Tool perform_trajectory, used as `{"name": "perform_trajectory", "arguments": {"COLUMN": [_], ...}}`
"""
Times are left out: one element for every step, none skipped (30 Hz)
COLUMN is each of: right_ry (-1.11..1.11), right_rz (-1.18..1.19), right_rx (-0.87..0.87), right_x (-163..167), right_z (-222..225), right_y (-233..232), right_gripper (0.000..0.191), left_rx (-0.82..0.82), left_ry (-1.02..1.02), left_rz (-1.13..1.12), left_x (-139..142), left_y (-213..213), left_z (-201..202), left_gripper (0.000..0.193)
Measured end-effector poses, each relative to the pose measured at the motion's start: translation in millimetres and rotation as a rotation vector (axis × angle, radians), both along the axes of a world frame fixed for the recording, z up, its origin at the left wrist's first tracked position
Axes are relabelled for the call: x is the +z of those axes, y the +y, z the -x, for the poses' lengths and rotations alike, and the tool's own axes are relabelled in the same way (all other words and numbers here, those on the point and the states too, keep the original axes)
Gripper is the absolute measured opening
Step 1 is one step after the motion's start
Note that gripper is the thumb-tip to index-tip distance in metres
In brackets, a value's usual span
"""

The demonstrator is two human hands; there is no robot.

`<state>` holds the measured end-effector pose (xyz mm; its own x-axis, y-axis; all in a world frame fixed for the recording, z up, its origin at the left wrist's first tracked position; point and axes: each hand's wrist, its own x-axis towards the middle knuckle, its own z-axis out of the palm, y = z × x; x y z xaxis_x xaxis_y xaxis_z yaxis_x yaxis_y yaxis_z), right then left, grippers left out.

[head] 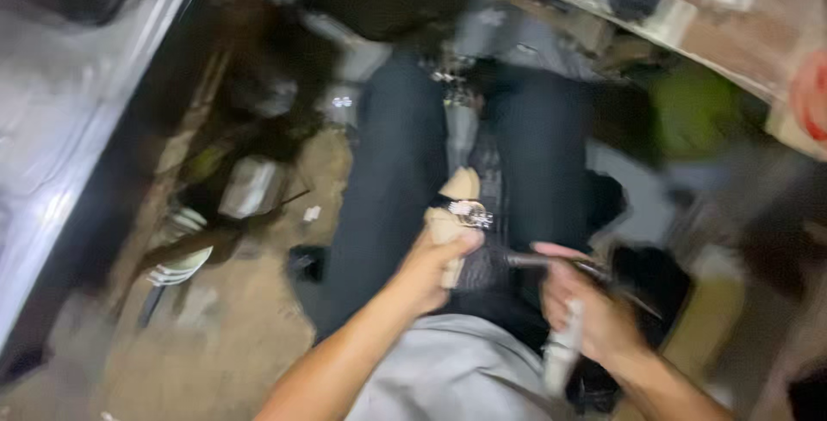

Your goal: The person sits on the floor holding a shoe upper on their lap, hammers a rubber sole onto it, presses the sole and upper together by hand, and turns the shoe over to hammer and press the edges, working on the shoes one at a time.

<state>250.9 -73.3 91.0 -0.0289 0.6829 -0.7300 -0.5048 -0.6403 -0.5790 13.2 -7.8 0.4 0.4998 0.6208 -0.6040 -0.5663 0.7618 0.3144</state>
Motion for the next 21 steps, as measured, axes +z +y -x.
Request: {"name": "perform_trajectory", "arguments": {"right_ry": [0.041, 0.035, 0.037, 0.047, 0.031, 0.019, 0.008, -0.069, -0.147, -0.227, -0.267, -0.298, -0.330, -0.405, -0.483, -0.565, -0.605, -0.648, -0.691, -0.621, -0.547], "right_rz": [0.000, -0.018, -0.044, -0.074, -0.092, -0.105, -0.120, -0.095, -0.064, -0.029, -0.023, -0.013, -0.007, -0.147, -0.298, -0.462, -0.441, -0.418, -0.396, -0.206, -0.032], "right_rx": [-0.015, -0.040, -0.046, -0.040, -0.028, -0.009, 0.013, 0.070, 0.128, 0.191, 0.263, 0.334, 0.404, 0.474, 0.541, 0.603, 0.601, 0.600, 0.597, 0.597, 0.597], "right_x": [-16, -33, -53, -69, -81, -84, -83, -75, -69, -59, -55, -50, -48, -46, -47, -48, -49, -51, -51, -51, -52], "right_z": [-11, -22, -30, -36, -37, -37, -36, -35, -32, -30, -28, -27, -25, -23, -22, -22, -22, -23, -25, -28, -32], "right_y": [-16, -36, -52, -65, -72, -75, -72, -66, -56, -47, -36, -28, -21, -15, -11, -8, -6, -4, -2, 0, 3], "right_gripper": [0.045, 0.045, 0.044, 0.043, 0.042, 0.042, 0.041, 0.039, 0.037, 0.036, 0.034, 0.032, 0.031, 0.028, 0.026, 0.024, 0.023, 0.023, 0.022, 0.025, 0.028], "left_rx": [-0.011, 0.002, -0.026, -0.041, -0.048, -0.045, -0.037, -0.028, -0.028, -0.026, -0.019, -0.024, -0.031, -0.040, -0.070, -0.102, -0.135, -0.170, -0.207, -0.239, -0.185], "left_ry": [-0.045, -0.074, -0.053, -0.024, 0.013, 0.016, 0.020, 0.021, 0.018, 0.011, 0.005, 0.026, 0.044, 0.058, 0.134, 0.207, 0.274, 0.303, 0.331, 0.359, 0.275], "left_rz": [-0.019, -0.035, -0.012, 0.006, 0.030, 0.038, 0.044, 0.049, 0.044, 0.042, 0.037, 0.038, 0.035, 0.029, -0.028, -0.099, -0.169, -0.164, -0.162, -0.172, -0.140], "left_x": [-1, -2, -5, -7, -9, -11, -13, -15, -18, -20, -22, -24, -26, -28, -30, -31, -33, -34, -35, -36, -37], "left_y": [-2, -4, -6, -8, -10, -13, -14, -16, -17, -18, -19, -20, -21, -21, -21, -21, -21, -21, -21, -21, -21], "left_z": [-3, -5, -7, -9, -11, -12, -13, -14, -15, -16, -17, -17, -18, -18, -18, -19, -19, -19, -20, -20, -20], "left_gripper": [0.056, 0.054, 0.055, 0.056, 0.057, 0.056, 0.055, 0.055, 0.054, 0.053, 0.052, 0.052, 0.053, 0.053, 0.051, 0.048, 0.046, 0.041, 0.036, 0.033, 0.038]}}
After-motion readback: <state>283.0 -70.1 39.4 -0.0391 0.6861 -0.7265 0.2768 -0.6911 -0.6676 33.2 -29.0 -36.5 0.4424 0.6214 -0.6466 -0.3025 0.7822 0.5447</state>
